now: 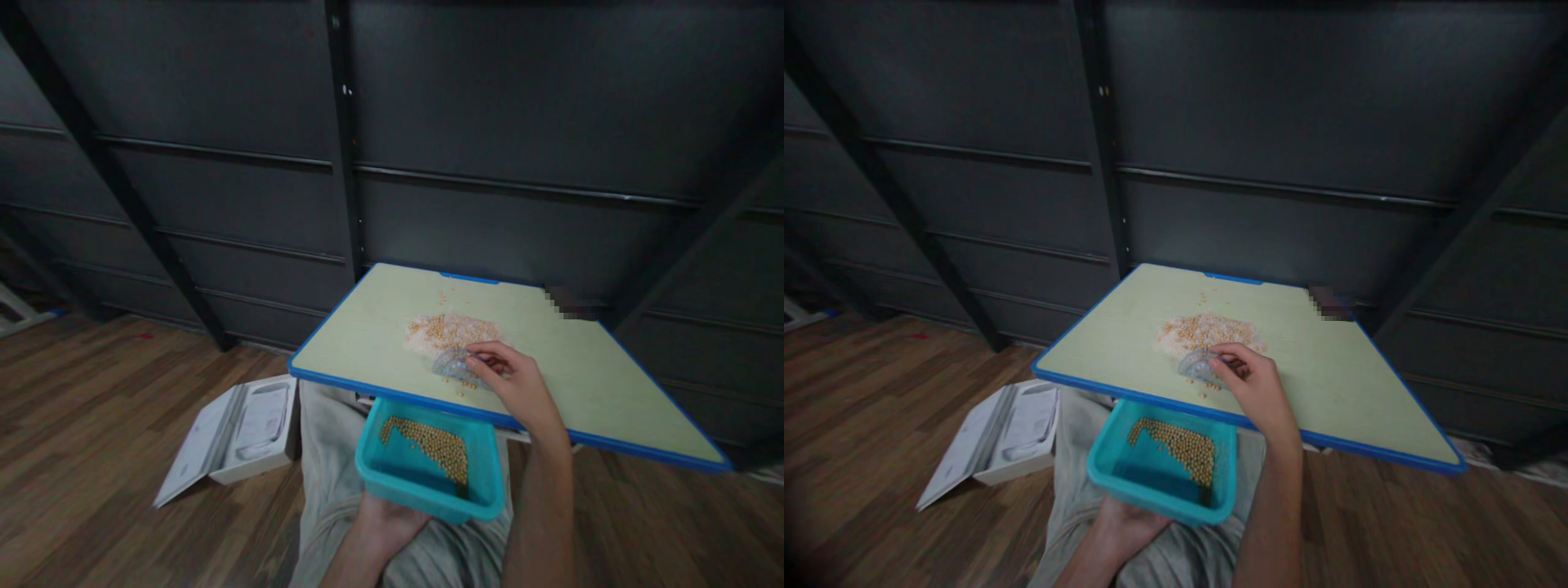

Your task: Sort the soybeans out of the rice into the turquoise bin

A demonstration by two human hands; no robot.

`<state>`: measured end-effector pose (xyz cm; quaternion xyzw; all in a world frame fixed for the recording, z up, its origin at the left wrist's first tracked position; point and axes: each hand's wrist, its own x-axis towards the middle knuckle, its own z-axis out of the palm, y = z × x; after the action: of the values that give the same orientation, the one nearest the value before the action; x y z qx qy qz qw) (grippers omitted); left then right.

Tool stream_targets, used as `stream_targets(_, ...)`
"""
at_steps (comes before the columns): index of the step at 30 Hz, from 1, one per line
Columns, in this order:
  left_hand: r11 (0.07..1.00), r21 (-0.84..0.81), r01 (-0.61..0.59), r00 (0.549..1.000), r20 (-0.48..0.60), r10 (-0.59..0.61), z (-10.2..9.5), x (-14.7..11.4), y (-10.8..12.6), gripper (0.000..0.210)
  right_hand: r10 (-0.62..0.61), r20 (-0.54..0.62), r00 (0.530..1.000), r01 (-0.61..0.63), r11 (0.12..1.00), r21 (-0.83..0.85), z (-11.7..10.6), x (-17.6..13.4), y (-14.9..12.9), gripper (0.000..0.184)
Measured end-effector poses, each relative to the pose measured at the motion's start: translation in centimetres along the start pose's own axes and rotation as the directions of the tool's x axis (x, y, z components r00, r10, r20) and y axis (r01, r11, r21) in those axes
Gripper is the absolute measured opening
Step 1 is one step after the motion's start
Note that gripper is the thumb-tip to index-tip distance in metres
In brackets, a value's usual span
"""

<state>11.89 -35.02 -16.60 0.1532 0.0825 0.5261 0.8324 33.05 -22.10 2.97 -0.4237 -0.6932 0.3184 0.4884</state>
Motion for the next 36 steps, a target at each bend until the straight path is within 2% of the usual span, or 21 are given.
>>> stream_targets(15, 1.000, -0.030, -0.007, 0.995, -0.098, 0.004, -1.0, 0.3, -0.5, 0.035, 0.014, 0.104, 0.995, -0.019, 0.999, 0.047, 0.0, -0.4, -0.7, 0.019)
stream_targets(22, 1.000, -0.026, -0.010, 0.993, -0.119, 0.007, -0.9, 0.6, -0.5, 0.038, 0.041, 0.203, 0.978, -0.054, 0.997, 0.060, -0.2, -0.8, -1.4, 0.013)
stream_targets(25, 1.000, -0.019, -0.014, 0.992, -0.126, 0.011, -0.8, 0.4, -0.5, 0.037, 0.027, 0.174, 0.984, -0.037, 0.998, 0.053, -0.1, -0.7, -1.2, 0.014)
stream_targets(28, 1.000, -0.010, -0.009, 0.993, -0.114, 0.008, -0.8, 0.2, -0.5, 0.031, 0.027, 0.098, 0.995, -0.031, 0.999, 0.039, 0.1, -0.5, -0.8, 0.017)
stream_targets(36, 1.000, -0.005, -0.002, 0.998, -0.058, 0.002, -0.3, 0.0, -0.1, 0.034, 0.010, -0.049, 0.999, -0.012, 0.999, -0.036, 0.2, 0.1, 0.3, 0.037)
